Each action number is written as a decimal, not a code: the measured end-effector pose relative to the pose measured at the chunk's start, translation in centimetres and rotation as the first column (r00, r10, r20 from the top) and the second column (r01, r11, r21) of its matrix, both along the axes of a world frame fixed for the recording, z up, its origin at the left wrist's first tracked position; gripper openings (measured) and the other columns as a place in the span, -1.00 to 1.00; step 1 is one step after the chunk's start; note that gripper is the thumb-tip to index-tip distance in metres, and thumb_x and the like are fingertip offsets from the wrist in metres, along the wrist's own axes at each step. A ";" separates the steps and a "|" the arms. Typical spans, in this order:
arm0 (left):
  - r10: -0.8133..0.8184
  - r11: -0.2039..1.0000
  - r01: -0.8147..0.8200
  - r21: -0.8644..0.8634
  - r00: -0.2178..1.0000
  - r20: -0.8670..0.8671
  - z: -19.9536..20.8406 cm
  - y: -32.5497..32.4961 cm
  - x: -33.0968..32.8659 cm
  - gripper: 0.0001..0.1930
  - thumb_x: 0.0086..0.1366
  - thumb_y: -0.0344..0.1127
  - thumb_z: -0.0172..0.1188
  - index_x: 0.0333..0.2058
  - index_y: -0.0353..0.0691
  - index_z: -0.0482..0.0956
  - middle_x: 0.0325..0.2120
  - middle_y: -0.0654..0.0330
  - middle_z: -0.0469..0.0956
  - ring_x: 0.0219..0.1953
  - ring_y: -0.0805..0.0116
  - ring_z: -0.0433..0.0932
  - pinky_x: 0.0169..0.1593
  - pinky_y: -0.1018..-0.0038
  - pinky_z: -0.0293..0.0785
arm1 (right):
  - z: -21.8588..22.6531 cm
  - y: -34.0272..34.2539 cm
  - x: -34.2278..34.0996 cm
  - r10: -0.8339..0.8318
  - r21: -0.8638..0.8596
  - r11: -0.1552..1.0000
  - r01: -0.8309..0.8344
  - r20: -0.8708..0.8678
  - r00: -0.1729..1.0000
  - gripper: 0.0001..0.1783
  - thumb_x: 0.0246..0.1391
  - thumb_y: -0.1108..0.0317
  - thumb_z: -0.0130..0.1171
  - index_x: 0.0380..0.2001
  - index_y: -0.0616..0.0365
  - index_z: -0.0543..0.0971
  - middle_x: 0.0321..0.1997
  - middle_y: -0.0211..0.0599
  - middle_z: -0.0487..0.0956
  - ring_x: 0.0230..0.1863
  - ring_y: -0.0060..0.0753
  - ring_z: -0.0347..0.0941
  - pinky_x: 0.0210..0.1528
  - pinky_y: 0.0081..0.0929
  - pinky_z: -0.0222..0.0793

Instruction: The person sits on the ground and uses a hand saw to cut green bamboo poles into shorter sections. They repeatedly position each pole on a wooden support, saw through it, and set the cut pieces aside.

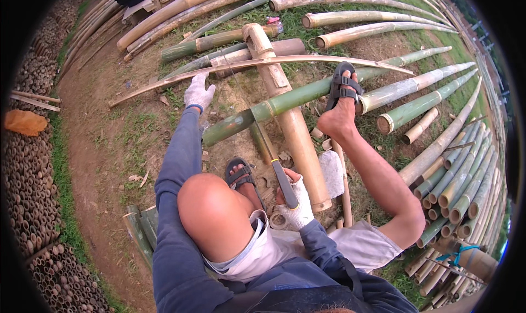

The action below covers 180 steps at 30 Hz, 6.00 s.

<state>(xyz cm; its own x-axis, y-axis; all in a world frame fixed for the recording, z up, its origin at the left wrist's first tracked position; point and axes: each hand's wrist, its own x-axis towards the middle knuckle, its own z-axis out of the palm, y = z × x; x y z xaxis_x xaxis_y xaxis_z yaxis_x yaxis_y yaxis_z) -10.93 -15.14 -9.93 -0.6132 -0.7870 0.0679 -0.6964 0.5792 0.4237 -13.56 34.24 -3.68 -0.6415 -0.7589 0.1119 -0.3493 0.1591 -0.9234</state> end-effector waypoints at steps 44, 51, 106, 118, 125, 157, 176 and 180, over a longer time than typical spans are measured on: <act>0.100 0.928 -0.061 -0.368 0.991 0.089 -2.6 -7.5 -8.5 -0.20 0.50 -0.04 0.37 0.54 -0.28 0.28 0.51 -0.20 0.27 0.55 -0.16 0.27 0.51 0.02 0.35 | -3.6 -1.2 0.3 0.108 -0.091 0.994 -0.067 0.578 0.809 -0.30 0.42 0.08 0.30 0.47 0.20 0.41 0.34 -0.02 0.58 0.33 -0.08 0.56 0.41 -0.20 0.45; -0.308 0.708 0.386 0.591 0.922 -0.233 2.4 5.5 -1.0 -0.40 0.46 -0.02 0.37 0.26 -0.39 0.59 0.05 -0.17 0.76 0.12 -0.18 0.72 0.27 0.12 0.59 | -3.4 -2.3 0.0 0.400 -0.439 0.883 0.164 0.888 0.227 -0.48 0.55 0.15 0.16 0.38 0.23 0.44 0.24 -0.07 0.61 0.21 -0.26 0.59 0.29 -0.32 0.53; -0.426 0.891 0.301 0.340 0.814 0.395 7.8 12.4 -1.0 -0.23 -0.01 0.24 0.52 0.05 -0.24 0.76 0.01 -0.18 0.77 0.09 -0.15 0.74 0.22 0.08 0.62 | 5.6 3.3 1.4 0.020 -0.163 0.986 0.013 0.195 0.981 -0.21 0.21 0.76 0.25 0.49 0.15 0.35 0.36 -0.16 0.51 0.10 -0.55 0.56 0.05 -0.61 0.56; -0.452 0.864 0.303 0.402 0.817 0.357 6.6 11.0 -1.3 -0.22 -0.03 0.20 0.58 0.09 -0.22 0.76 0.00 -0.16 0.77 0.11 -0.12 0.74 0.23 0.10 0.61 | 9.8 10.6 4.4 0.075 0.008 0.997 -0.076 0.095 0.993 -0.36 0.33 0.62 0.06 0.46 0.30 0.31 0.36 0.02 0.50 0.27 -0.11 0.54 0.34 -0.31 0.44; -0.433 0.856 0.258 0.448 0.831 0.349 6.4 10.7 -1.5 -0.23 -0.02 0.22 0.58 0.05 -0.24 0.76 -0.05 -0.15 0.79 0.05 -0.11 0.76 0.17 0.11 0.62 | 6.2 -0.4 0.6 0.034 -0.081 0.996 -0.027 0.087 0.996 -0.26 0.17 0.67 0.18 0.45 0.21 0.39 0.34 -0.04 0.54 0.24 -0.13 0.59 0.34 -0.32 0.46; -0.304 0.948 0.223 0.226 0.842 0.446 7.2 14.7 -0.9 -0.28 0.06 0.25 0.54 0.11 -0.06 0.74 0.04 -0.09 0.78 0.14 -0.12 0.74 0.24 0.05 0.62 | 9.9 5.7 1.5 0.019 0.064 0.998 -0.026 0.106 0.994 -0.30 0.24 0.51 0.33 0.44 0.15 0.41 0.11 -0.10 0.65 0.01 -0.25 0.64 0.08 -0.38 0.53; -0.260 0.962 0.190 0.194 0.849 0.460 8.1 15.7 -0.6 -0.30 0.08 0.25 0.51 0.11 -0.02 0.73 0.02 -0.08 0.78 0.13 -0.13 0.75 0.26 0.07 0.64 | 4.9 -0.2 -0.6 0.013 0.009 1.000 -0.014 0.127 0.992 -0.23 0.04 0.58 0.33 0.39 0.16 0.45 0.25 -0.06 0.63 0.21 -0.06 0.66 0.26 -0.27 0.55; -0.316 0.946 0.244 0.214 0.843 0.435 8.1 15.6 -0.5 -0.32 0.09 0.24 0.47 0.09 -0.05 0.74 0.03 -0.10 0.77 0.13 -0.14 0.74 0.26 0.06 0.64 | 3.1 0.7 0.3 0.003 -0.047 0.999 -0.001 0.045 0.999 -0.20 0.05 0.58 0.31 0.42 0.17 0.43 0.30 -0.05 0.61 0.29 -0.04 0.63 0.33 -0.29 0.51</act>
<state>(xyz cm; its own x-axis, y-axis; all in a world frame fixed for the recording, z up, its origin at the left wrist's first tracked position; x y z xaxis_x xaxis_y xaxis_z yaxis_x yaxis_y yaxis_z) -11.46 0.51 -1.78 -0.7416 -0.5559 -0.3756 -0.6490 0.7361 0.1920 -13.28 34.92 -0.60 -0.6451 -0.7548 0.1185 -0.3071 0.1141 -0.9448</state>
